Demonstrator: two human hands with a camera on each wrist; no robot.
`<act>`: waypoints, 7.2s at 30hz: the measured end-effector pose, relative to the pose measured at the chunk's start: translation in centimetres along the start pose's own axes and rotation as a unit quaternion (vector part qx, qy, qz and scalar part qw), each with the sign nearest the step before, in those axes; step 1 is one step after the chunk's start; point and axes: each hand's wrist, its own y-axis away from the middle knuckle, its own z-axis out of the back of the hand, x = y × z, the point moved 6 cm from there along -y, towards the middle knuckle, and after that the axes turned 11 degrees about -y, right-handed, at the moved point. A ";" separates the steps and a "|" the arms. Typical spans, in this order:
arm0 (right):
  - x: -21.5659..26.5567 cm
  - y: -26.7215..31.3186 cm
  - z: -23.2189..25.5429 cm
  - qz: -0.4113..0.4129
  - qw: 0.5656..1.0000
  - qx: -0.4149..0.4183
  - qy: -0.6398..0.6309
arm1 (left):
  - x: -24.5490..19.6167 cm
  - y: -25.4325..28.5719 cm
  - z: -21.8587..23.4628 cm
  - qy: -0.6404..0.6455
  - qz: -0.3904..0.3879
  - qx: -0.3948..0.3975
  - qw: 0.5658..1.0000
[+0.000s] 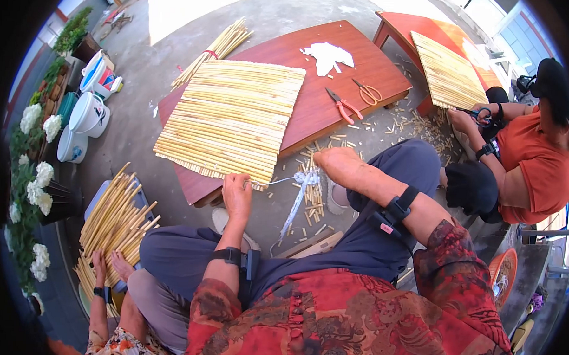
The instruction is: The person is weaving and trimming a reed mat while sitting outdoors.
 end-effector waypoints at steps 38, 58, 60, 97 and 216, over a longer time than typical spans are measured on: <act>-2.3 4.8 7.3 -0.030 0.992 -0.105 0.063 | -1.3 -0.4 -2.1 -0.067 -0.071 0.022 0.995; -1.0 3.3 6.3 0.020 0.991 -0.131 -0.020 | -0.8 2.6 0.0 0.002 -0.077 0.005 0.997; -0.9 3.0 6.5 0.003 0.992 -0.125 -0.013 | 0.2 2.0 0.0 0.094 -0.031 -0.020 0.995; -1.2 5.6 8.7 0.006 0.987 -0.156 -0.043 | -1.2 0.4 -2.7 -0.101 -0.106 0.019 0.989; 9.7 4.4 3.9 0.105 0.972 -0.039 -0.207 | 0.3 1.0 -2.2 0.398 0.159 0.216 0.877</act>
